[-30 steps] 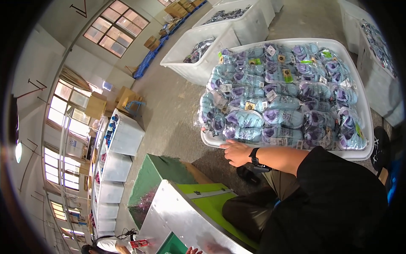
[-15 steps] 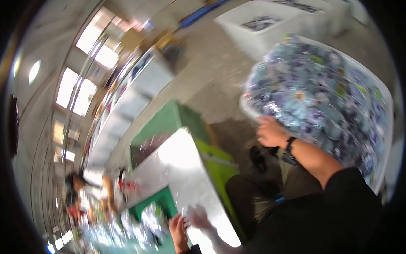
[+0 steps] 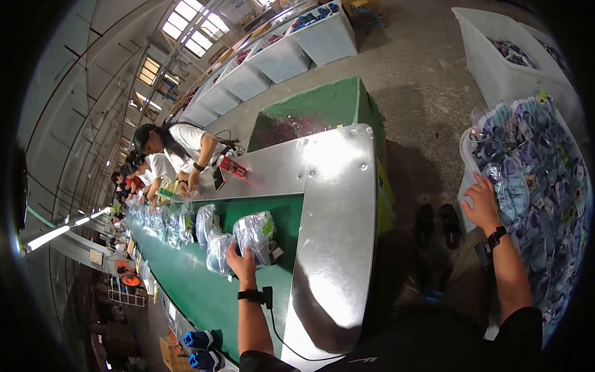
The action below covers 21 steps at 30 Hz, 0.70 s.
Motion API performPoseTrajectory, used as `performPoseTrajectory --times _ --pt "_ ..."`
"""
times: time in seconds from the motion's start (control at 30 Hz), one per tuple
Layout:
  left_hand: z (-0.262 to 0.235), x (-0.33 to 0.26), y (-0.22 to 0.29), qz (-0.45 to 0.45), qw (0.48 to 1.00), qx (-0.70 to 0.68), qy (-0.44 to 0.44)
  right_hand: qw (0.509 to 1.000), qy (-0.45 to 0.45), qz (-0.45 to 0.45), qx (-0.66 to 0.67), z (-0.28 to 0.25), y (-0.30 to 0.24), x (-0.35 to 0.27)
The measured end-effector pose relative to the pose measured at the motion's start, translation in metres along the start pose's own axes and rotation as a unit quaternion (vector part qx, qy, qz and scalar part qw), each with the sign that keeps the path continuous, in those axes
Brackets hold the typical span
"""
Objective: Sort packaged shoes from a large container onto a conveyor belt.
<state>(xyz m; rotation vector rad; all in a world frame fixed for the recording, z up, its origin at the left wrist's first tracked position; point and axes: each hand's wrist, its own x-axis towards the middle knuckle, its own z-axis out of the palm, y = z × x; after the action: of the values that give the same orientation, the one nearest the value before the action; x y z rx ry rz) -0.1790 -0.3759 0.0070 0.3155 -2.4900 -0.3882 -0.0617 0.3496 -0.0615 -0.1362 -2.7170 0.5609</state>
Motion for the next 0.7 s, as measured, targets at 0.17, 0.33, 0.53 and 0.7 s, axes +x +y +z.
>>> performPoseTrajectory --times 0.17,0.33,0.53,0.7 --pt "0.033 0.01 -0.094 -0.194 0.968 -0.149 -0.053 1.0 0.008 -0.012 0.006 0.004 -0.002 0.007" --pt "0.006 -0.001 -0.02 -0.341 0.799 -0.426 -0.254 1.0 0.003 -0.012 -0.013 0.001 0.006 -0.003" --pt "0.014 -0.07 -0.002 -0.207 0.883 -0.416 -0.073 0.999 -0.014 -0.028 -0.016 0.001 -0.001 0.001" --pt "-0.036 -0.103 0.052 -0.08 0.831 -0.543 -0.093 0.999 -0.018 -0.028 -0.028 -0.002 0.002 0.0"
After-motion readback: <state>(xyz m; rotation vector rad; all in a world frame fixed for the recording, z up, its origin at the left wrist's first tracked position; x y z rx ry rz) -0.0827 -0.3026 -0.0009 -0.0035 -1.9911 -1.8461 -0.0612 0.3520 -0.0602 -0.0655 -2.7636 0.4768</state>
